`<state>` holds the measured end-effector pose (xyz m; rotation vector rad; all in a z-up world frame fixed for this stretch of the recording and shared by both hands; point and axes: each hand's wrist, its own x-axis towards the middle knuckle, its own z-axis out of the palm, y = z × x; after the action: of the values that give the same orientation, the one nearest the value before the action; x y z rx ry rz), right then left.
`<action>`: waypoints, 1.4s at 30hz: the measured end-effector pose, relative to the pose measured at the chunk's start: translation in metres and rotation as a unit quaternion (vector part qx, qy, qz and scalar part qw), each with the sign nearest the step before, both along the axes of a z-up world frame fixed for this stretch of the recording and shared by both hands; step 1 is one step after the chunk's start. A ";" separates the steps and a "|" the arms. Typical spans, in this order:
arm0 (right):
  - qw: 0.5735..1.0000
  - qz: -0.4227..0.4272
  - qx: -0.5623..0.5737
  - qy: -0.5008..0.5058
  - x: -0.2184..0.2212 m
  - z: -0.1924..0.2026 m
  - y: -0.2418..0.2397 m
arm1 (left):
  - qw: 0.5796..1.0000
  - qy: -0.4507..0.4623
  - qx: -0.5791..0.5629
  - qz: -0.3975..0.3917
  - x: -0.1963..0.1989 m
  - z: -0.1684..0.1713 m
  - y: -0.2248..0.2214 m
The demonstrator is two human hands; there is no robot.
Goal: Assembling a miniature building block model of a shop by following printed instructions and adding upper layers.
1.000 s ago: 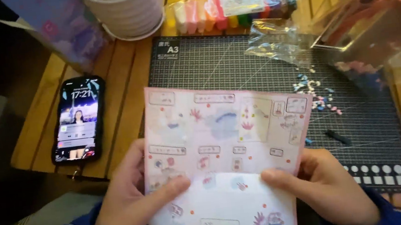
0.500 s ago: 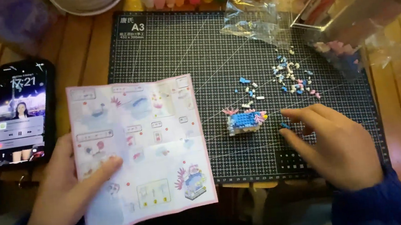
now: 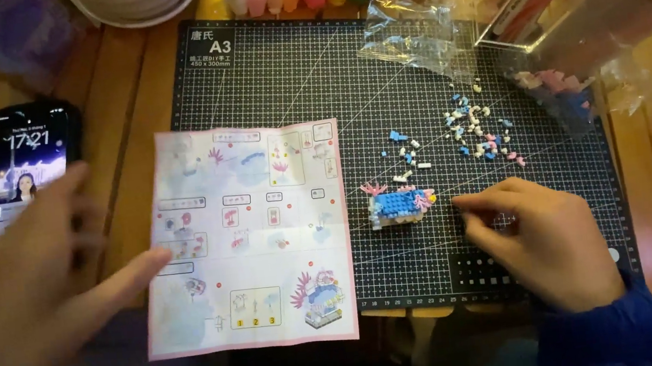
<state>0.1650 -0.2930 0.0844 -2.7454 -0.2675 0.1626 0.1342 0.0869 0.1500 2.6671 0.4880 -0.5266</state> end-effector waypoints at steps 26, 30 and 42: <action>0.986 -0.087 -0.138 0.014 -0.008 -0.031 0.001 | 0.844 -0.407 0.145 -0.317 -0.049 -0.107 -0.112; 0.997 -0.066 0.049 0.007 -0.008 -0.051 -0.013 | 0.826 -0.472 0.137 -0.276 -0.046 -0.102 -0.111; 0.994 -0.098 0.018 0.047 -0.002 -0.074 -0.025 | 0.801 -0.528 0.127 -0.250 -0.059 -0.112 -0.114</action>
<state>0.1625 -0.3178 0.0105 -2.6988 0.0250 0.2294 0.0756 -0.0273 0.0379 2.7771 -0.5215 0.9775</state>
